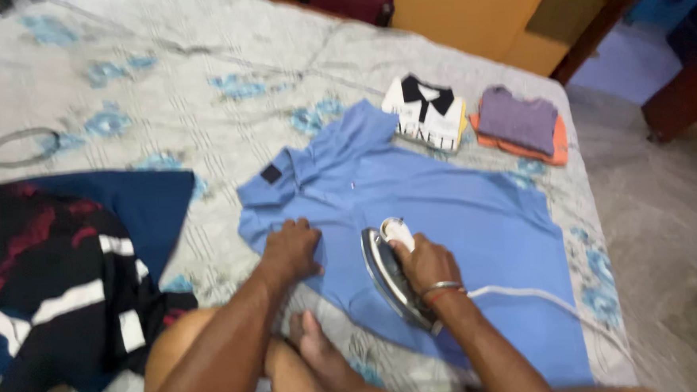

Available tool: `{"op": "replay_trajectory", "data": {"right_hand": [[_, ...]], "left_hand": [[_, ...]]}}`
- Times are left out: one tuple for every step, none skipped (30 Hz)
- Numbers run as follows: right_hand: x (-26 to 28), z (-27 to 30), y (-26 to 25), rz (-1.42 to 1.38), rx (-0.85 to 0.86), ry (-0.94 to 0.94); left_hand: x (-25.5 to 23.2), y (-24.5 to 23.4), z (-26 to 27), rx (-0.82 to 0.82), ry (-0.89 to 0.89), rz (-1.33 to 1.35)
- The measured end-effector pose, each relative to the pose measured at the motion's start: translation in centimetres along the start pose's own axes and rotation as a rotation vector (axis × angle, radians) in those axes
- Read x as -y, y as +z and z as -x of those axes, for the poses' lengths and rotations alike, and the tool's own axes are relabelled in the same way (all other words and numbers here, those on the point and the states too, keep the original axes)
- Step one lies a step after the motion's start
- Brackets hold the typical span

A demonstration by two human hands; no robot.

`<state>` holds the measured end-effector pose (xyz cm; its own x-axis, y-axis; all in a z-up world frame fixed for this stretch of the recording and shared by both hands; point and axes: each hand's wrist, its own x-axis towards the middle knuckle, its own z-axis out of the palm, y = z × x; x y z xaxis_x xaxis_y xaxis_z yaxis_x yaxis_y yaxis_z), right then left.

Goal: The person irons a light blue polo shirt laid out on a bed. They use a handheld iron to smooth the fabric, repeatedly adjusting the shirt's position and sleeves while ironing different sections.

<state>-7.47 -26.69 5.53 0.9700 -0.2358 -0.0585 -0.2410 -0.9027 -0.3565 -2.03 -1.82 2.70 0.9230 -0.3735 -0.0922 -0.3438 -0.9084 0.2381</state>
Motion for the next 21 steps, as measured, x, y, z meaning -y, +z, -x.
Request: {"op": "replay_trajectory", "data": {"right_hand": [[-1.3,0.2,-0.2,0.012,0.001,0.014],[-2.8,0.5,-0.4,0.023,0.003,0.027],[-4.0,0.4,-0.7,0.029,-0.004,0.03],[-5.3,0.4,-1.0,0.05,-0.021,0.024],[-6.9,0.6,-1.3,0.073,-0.037,0.014],[-8.7,0.6,-1.9,0.088,-0.048,0.029],[-10.4,0.5,-2.4,0.102,-0.059,0.042],[-12.0,0.2,-2.9,0.132,-0.07,0.07],[-13.7,0.1,-3.4,0.161,-0.079,0.101],[-15.4,-0.1,-4.0,0.153,-0.092,0.138],[-17.0,-0.2,-4.8,0.146,-0.105,0.178],[-18.3,-0.3,-5.6,0.181,-0.14,0.212],[-19.3,-0.4,-6.1,0.215,-0.177,0.247],[-20.0,-0.3,-6.5,0.253,-0.224,0.291],[-20.5,-0.1,-6.8,0.291,-0.274,0.337],[-20.6,0.0,-7.1,0.33,-0.324,0.383],[-20.4,0.0,-7.1,0.379,-0.467,0.306],[-19.8,0.0,-6.7,0.427,-0.609,0.226],[-18.9,0.0,-5.8,0.472,-0.751,0.148],[-17.6,-0.2,-4.7,0.361,-0.734,0.002],[-16.0,-0.5,-3.3,0.244,-0.717,-0.139]], "left_hand": [[-0.1,0.2,-0.2,0.02,-0.01,0.012],[-0.2,0.3,-0.2,0.04,-0.02,0.023],[-0.1,0.1,-0.4,0.049,-0.035,0.027],[-0.1,-0.2,-0.5,0.042,-0.028,0.026],[-0.1,-0.3,-0.4,0.034,-0.024,0.027],[-0.1,-0.4,-0.3,0.025,-0.02,0.028],[0.0,-0.5,-0.2,0.019,-0.017,0.023],[0.0,-0.6,-0.1,0.013,-0.013,0.018],[0.0,-0.5,0.1,0.011,-0.009,0.012],[0.1,-0.5,0.1,0.011,-0.011,0.022],[0.2,-0.5,0.1,0.011,-0.012,0.033],[0.2,-0.5,0.0,0.011,-0.012,0.045],[0.4,-0.6,0.0,0.005,-0.026,0.057],[0.6,-0.6,0.0,-0.001,-0.039,0.069],[0.7,-0.7,-0.2,-0.008,-0.05,0.082],[0.9,-0.8,-0.3,-0.026,-0.067,0.117],[1.0,-0.8,-0.5,-0.042,-0.086,0.152],[1.1,-0.7,-0.7,-0.057,-0.105,0.187],[1.3,-0.6,-1.1,-0.03,-0.155,0.212],[1.5,-0.4,-1.6,-0.003,-0.205,0.237],[1.7,-0.2,-2.1,0.023,-0.253,0.256]]}}
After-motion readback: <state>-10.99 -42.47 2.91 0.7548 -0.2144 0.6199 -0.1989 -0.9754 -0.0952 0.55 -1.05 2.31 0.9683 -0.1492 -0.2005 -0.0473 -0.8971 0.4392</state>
